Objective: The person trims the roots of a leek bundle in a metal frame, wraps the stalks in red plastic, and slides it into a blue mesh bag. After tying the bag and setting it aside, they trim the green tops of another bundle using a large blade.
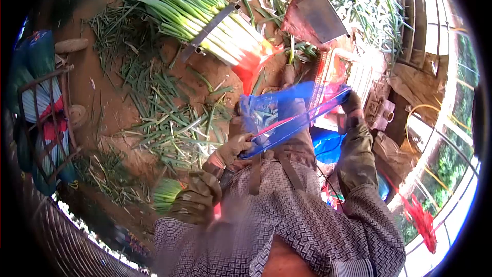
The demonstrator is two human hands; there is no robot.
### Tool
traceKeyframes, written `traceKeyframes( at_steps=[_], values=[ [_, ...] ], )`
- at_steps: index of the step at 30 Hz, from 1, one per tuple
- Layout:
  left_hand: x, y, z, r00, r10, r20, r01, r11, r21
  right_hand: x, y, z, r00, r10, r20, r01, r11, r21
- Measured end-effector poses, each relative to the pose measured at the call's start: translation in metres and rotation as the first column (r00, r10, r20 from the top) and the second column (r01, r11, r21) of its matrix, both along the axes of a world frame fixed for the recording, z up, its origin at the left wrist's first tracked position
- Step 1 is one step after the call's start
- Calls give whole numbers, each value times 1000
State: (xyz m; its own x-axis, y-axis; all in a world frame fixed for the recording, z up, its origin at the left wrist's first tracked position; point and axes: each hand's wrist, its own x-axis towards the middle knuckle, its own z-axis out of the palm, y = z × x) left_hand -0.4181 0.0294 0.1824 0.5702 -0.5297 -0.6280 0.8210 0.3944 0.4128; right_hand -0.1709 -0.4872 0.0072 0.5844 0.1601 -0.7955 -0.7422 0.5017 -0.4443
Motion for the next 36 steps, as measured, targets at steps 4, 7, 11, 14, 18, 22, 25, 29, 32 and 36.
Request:
traceKeyframes(
  at_steps=[4, 7, 11, 14, 18, 22, 25, 29, 32, 36],
  values=[
    [22, 1, -41, 988, -66, 139, 12, 935, 356, 75, 88, 154, 559, 735, 383, -524, 672, -524],
    [55, 39, -68, 955, -283, -91, 282, 767, 577, 85, 109, 213, 499, 834, 234, -834, 536, -131],
    [49, 54, -172, 951, 4, -308, 284, 375, 882, 53, 107, 208, 97, 959, 266, -989, 122, -79],
    [61, 43, -170, 570, 818, -72, -423, 368, 828, 51, 100, 157, 317, 948, -36, -948, 318, 2],
    [120, -16, -56, 948, -289, -135, 193, 181, 964, 73, 45, 12, 461, 888, -2, -765, 396, -508],
    [114, -62, -27, 826, -561, 59, 96, 243, 965, 134, 58, -75, 24, 962, -271, 61, -272, -960],
    [139, -53, -43, 995, 96, -22, -74, 882, 465, 211, 138, -41, 604, 795, 54, -199, 216, -956],
    [157, -10, -70, 936, -351, -39, 145, 281, 949, 266, 230, -6, 718, 614, 328, -167, 610, -775],
    [162, 1, -143, 877, -452, -166, 270, 176, 947, 261, 268, 0, 692, 655, 304, -325, 659, -679],
    [121, -85, -214, 832, -554, -5, 358, 530, 769, 179, 284, -95, -131, 979, 156, -596, 48, -801]
  ],
)
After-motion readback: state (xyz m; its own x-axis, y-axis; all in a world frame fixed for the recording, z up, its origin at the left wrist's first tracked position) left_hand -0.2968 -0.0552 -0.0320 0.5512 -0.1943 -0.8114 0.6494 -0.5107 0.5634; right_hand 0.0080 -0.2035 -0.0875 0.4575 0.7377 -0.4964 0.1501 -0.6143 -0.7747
